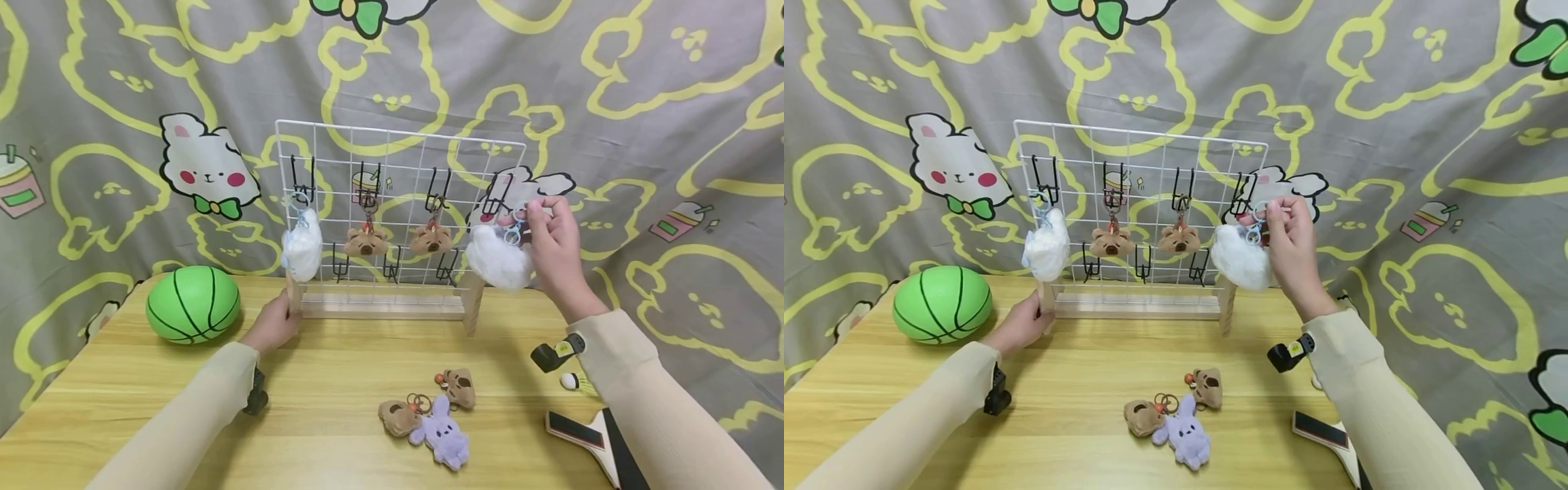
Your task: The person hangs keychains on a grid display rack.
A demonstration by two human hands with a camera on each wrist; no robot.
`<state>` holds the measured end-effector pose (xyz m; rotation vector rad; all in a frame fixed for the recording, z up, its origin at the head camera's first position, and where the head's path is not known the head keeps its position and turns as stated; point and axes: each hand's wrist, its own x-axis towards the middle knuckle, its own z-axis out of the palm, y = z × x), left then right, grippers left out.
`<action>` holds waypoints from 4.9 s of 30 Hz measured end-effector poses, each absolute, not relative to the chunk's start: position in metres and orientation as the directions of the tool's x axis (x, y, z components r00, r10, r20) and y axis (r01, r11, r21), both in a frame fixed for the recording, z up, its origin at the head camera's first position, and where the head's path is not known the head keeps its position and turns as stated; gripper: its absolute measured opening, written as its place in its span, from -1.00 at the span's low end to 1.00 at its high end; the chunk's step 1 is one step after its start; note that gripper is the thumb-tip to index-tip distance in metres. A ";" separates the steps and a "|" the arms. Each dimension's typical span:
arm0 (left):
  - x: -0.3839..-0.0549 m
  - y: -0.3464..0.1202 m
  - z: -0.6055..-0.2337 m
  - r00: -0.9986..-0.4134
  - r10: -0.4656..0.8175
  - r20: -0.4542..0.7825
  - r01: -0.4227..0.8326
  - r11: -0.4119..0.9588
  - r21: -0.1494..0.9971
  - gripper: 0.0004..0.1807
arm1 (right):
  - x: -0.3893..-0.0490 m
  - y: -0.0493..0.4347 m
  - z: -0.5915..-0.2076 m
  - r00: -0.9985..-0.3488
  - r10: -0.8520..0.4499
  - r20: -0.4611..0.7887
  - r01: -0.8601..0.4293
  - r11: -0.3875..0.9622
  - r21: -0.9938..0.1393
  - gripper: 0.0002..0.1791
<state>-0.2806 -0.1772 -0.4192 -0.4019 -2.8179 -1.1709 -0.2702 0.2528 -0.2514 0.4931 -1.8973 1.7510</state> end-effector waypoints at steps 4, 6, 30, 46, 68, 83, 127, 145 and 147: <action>-0.281 -0.179 -0.420 -0.965 0.213 0.152 0.259 0.680 0.686 -0.44 | -0.275 0.253 -0.249 -0.830 0.063 0.555 -0.549 0.091 -0.831 -0.90; -0.281 -0.178 -0.420 -0.965 0.214 0.150 0.257 0.683 0.683 -0.45 | -0.277 0.252 -0.250 -0.847 0.053 0.529 -0.524 0.081 -0.848 -0.91; -0.283 -0.178 -0.422 -0.965 0.209 0.161 0.262 0.688 0.677 -0.44 | -0.269 0.252 -0.274 -0.866 0.080 0.493 -0.459 0.264 -0.849 -0.87; -0.284 -0.179 -0.422 -0.966 0.212 0.151 0.257 0.691 0.676 -0.44 | -0.245 0.241 -0.305 -0.884 -0.030 0.466 -0.452 0.306 -0.838 -0.74; -0.282 -0.180 -0.421 -0.965 0.212 0.155 0.259 0.683 0.683 -0.44 | -0.218 0.198 -0.398 -0.838 -0.517 0.177 -0.463 0.501 -0.731 -0.90; -0.286 -0.179 -0.424 -0.970 0.197 0.145 0.241 0.672 0.700 -0.44 | -0.205 0.188 -0.399 -0.672 -0.725 -0.152 -0.508 0.601 -0.617 -0.80; -0.284 -0.178 -0.425 -0.968 0.208 0.141 0.246 0.670 0.701 -0.43 | -0.218 0.186 -0.410 -0.728 -0.679 -0.090 -0.152 0.289 -0.945 -0.69; -0.284 -0.179 -0.421 -0.969 0.209 0.130 0.240 0.680 0.693 -0.45 | -0.231 0.162 -0.390 -0.839 -0.539 0.071 -0.156 0.113 -0.981 -0.62; -0.284 -0.179 -0.420 -0.969 0.213 0.125 0.239 0.680 0.693 -0.44 | -0.233 0.157 -0.386 -0.846 -0.526 0.085 -0.173 0.121 -0.977 -0.62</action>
